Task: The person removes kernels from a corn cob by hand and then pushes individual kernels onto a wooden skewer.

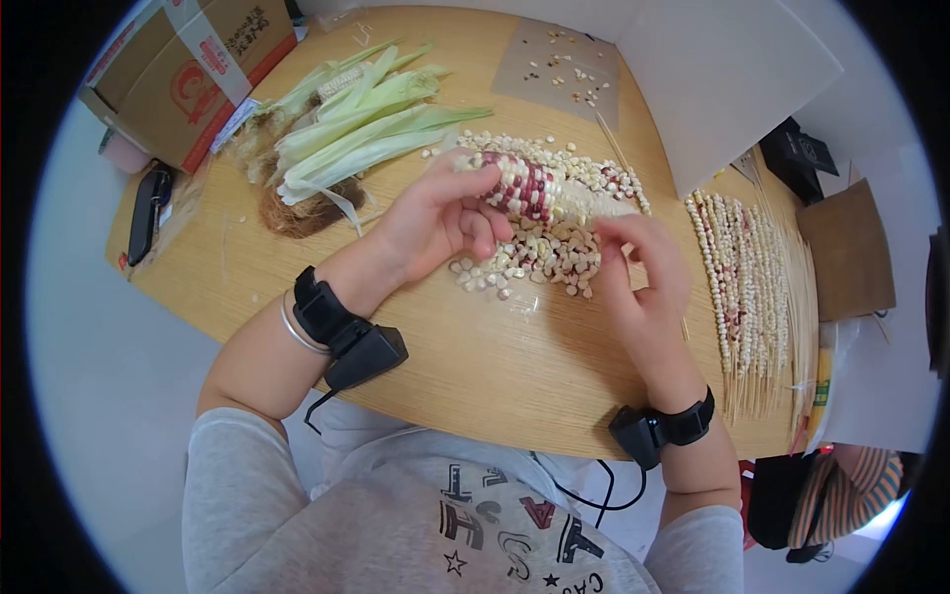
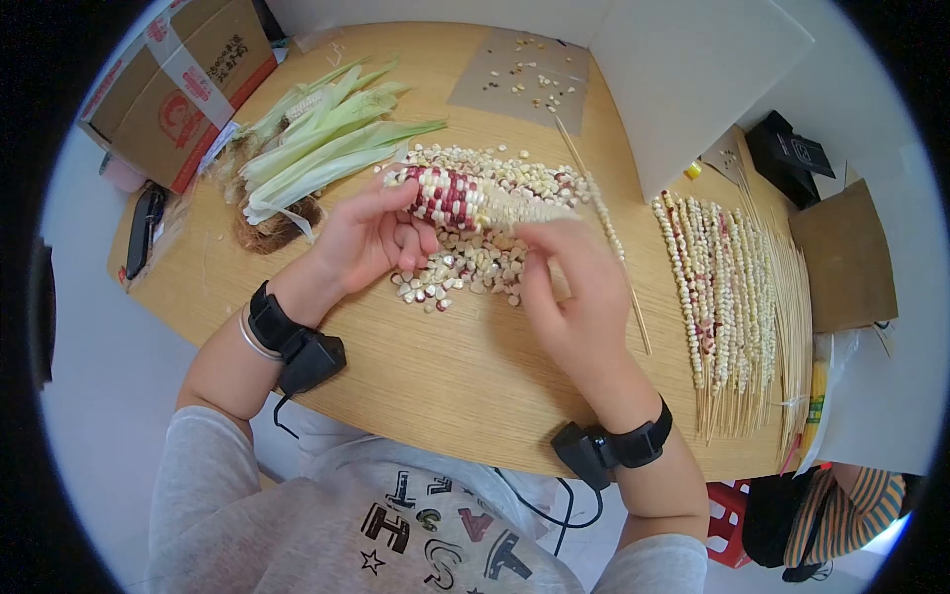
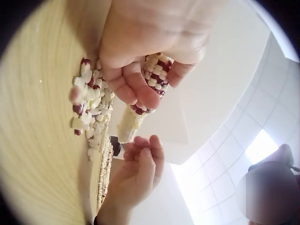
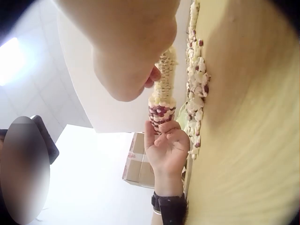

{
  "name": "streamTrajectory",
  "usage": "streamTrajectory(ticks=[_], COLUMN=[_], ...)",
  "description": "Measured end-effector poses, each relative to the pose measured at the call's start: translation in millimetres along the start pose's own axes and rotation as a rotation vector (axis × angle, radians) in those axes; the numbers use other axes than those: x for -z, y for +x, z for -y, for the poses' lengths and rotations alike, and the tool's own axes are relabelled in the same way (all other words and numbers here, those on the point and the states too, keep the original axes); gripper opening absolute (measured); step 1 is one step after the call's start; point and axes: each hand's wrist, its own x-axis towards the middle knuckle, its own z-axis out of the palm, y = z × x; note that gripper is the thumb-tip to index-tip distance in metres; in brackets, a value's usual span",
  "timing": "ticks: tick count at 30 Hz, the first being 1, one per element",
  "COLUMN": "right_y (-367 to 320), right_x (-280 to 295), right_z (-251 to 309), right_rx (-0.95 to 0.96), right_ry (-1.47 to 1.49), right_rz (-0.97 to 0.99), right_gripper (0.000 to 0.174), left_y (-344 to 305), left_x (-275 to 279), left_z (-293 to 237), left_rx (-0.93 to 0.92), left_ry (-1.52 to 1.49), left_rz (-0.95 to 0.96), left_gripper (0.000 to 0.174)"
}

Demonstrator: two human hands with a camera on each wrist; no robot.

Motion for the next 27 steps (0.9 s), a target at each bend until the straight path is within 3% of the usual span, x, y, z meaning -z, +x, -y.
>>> streamTrajectory(ticks=[4, 6, 8, 17, 20, 22, 27], right_y=[6, 2, 1, -2, 3, 4, 3], right_x=[-2, -4, 2, -5, -6, -2, -4], right_z=[-5, -13, -12, -17, -13, -13, -13], right_rx=[0.089, 0.042, -0.074, -0.105, -0.099, 0.065, 0.188], right_ry=[-0.252, -0.168, -0.219, -0.114, -0.045, -0.175, -0.247], right_rz=[-0.089, -0.065, 0.263, 0.174, 0.025, -0.012, -0.004], right_gripper=[0.030, 0.040, 0.040, 0.030, 0.022, 0.017, 0.018], left_y=[-6, -10, -9, -10, -9, -8, -9], left_x=[-13, -18, -21, -22, -16, -15, -20], left_z=[1, 4, 5, 1, 1, 2, 7], left_rx=[-0.007, 0.022, 0.013, 0.042, 0.048, 0.054, 0.047], left_ry=[0.094, 0.190, 0.220, 0.174, 0.182, 0.194, 0.226], left_rz=[0.106, 0.085, 0.104, 0.132, 0.153, 0.177, 0.098], left_gripper=[0.032, 0.033, 0.034, 0.034, 0.034, 0.033, 0.033])
